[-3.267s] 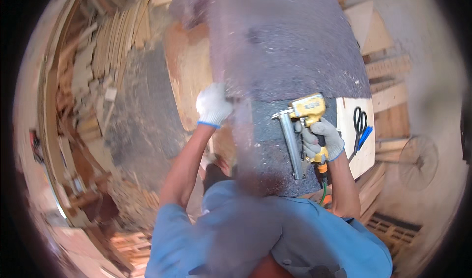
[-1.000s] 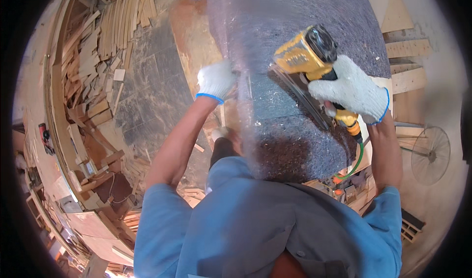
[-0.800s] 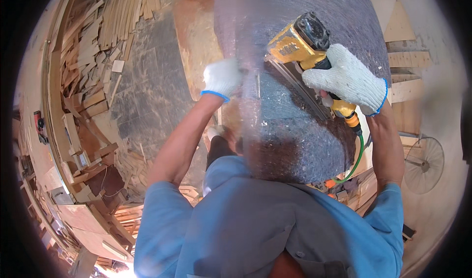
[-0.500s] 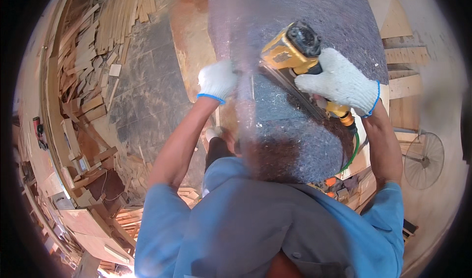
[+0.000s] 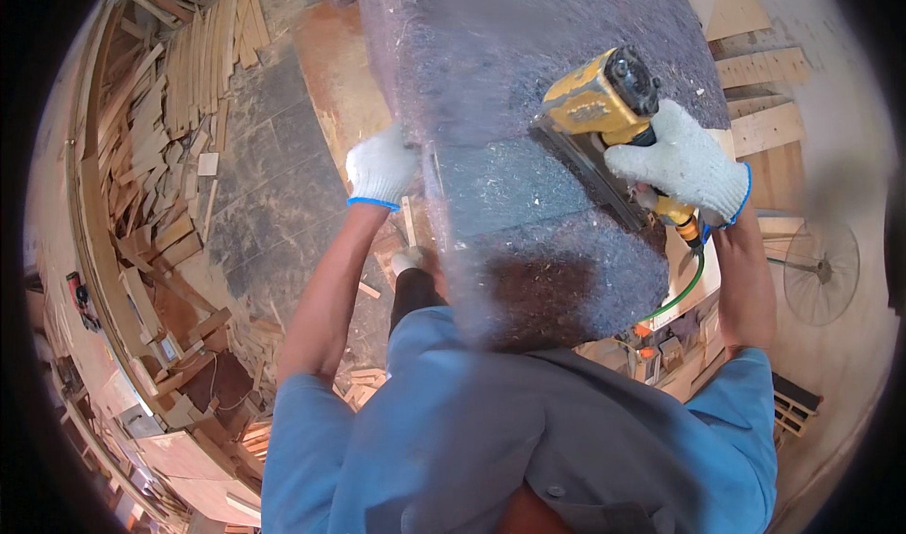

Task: The person cuts a piece of gray carpet using shears and then staples it to a wooden board using a pneumatic staple gun. The person handles the carpet, shears, utility knife, and staple gun during the task.

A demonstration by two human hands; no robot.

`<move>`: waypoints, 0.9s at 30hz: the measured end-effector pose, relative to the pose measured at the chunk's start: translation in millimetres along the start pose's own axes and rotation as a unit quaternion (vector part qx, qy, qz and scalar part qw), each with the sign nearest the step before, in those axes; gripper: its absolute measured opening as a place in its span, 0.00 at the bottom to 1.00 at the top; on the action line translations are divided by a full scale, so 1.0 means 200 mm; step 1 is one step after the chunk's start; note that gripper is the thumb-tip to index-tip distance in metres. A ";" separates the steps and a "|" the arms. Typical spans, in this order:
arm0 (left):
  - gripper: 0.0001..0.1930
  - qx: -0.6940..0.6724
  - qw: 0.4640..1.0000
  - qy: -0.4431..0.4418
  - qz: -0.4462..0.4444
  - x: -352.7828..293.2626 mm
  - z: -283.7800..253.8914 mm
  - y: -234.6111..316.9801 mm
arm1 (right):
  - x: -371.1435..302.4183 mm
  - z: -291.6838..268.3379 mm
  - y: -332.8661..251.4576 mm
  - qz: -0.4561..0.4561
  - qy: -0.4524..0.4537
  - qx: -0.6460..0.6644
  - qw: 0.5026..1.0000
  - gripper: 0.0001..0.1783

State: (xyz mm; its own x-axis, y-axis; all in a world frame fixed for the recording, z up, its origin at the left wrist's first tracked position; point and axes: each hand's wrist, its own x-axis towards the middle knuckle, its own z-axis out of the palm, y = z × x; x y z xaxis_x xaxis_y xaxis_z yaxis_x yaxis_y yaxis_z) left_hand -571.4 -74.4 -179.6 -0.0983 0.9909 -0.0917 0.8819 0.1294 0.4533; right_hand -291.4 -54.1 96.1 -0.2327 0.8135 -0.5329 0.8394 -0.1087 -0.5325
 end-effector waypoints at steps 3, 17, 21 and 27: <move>0.13 0.013 1.000 0.011 0.012 0.02 0.02 0.00 | 0.03 -0.02 0.04 0.055 -0.032 -0.006 0.998 0.23; 0.12 -0.007 0.998 0.048 0.029 0.02 0.12 -0.11 | -0.13 -0.32 0.38 0.070 0.099 0.080 0.989 0.16; 0.14 0.034 0.999 0.029 0.030 0.03 0.11 -0.15 | -0.14 -0.37 0.46 0.096 0.124 0.095 0.983 0.14; 0.16 -0.020 0.999 0.021 0.039 0.02 0.07 -0.12 | -0.16 -0.38 0.51 0.096 0.098 0.124 0.983 0.16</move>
State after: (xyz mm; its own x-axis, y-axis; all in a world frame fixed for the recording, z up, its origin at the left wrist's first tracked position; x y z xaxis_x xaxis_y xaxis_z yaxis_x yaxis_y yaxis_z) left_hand -585.7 -73.9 -202.8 -0.0494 0.9986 -0.0171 0.8688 0.0514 0.4926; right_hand -160.8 -47.6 108.5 0.0369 0.8562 -0.5153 0.7069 -0.3868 -0.5922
